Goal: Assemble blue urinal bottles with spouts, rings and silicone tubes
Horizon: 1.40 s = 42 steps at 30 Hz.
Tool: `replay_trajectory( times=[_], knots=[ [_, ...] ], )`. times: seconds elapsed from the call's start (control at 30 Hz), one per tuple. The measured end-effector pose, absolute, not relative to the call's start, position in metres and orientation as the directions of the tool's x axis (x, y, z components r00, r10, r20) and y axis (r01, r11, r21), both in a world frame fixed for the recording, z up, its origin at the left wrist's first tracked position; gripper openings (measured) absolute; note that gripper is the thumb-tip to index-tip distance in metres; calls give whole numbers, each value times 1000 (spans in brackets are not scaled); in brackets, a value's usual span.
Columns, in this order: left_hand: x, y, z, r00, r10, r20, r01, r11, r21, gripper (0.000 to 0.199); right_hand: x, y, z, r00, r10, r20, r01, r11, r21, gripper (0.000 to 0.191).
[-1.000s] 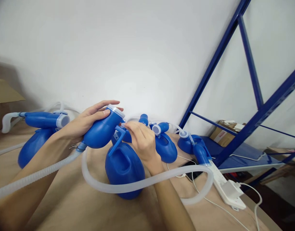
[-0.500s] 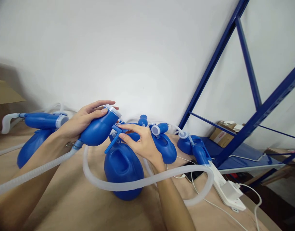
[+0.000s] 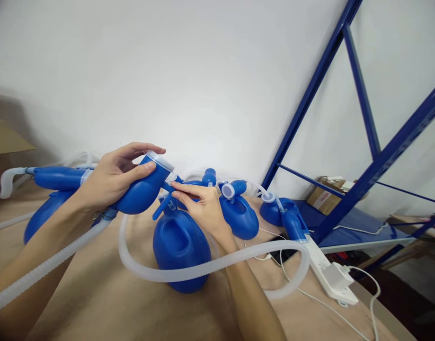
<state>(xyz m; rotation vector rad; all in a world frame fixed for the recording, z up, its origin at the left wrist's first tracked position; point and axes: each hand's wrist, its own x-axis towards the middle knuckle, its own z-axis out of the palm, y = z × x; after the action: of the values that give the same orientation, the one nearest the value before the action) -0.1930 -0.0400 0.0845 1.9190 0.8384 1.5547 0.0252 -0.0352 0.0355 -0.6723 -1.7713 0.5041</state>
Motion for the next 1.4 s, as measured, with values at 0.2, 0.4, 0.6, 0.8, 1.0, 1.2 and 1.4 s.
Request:
replay_trajectory(
  times=[0.2, 0.4, 0.6, 0.8, 1.0, 1.2, 1.4],
  knots=[
    [-194, -43, 86, 150, 755, 638, 95, -653, 751, 42, 25, -36, 34, -239, 610, 755, 224, 791, -569, 25],
    [-194, -45, 86, 155, 752, 641, 87, -657, 749, 43, 29, -39, 35, -284, 513, 810, 327, 846, -421, 27],
    [-195, -41, 82, 211, 760, 614, 117, -644, 756, 47, 31, -37, 32, -366, 425, 828, 364, 884, -293, 27],
    [-193, -40, 82, 191, 769, 611, 80, -632, 771, 46, 30, -43, 33, -365, 347, 864, 447, 879, -164, 25],
    [-189, -38, 81, 131, 757, 640, -136, -626, 768, 40, 21, -49, 33, -82, 481, 873, 264, 855, -446, 22],
    [-186, -39, 79, 111, 766, 633, -201, -606, 769, 41, 15, -47, 30, -10, 499, 867, 178, 854, -489, 16],
    [-186, -48, 83, 85, 757, 648, -100, -641, 761, 38, 17, -51, 30, 13, 530, 848, 232, 823, -518, 14]
  ],
)
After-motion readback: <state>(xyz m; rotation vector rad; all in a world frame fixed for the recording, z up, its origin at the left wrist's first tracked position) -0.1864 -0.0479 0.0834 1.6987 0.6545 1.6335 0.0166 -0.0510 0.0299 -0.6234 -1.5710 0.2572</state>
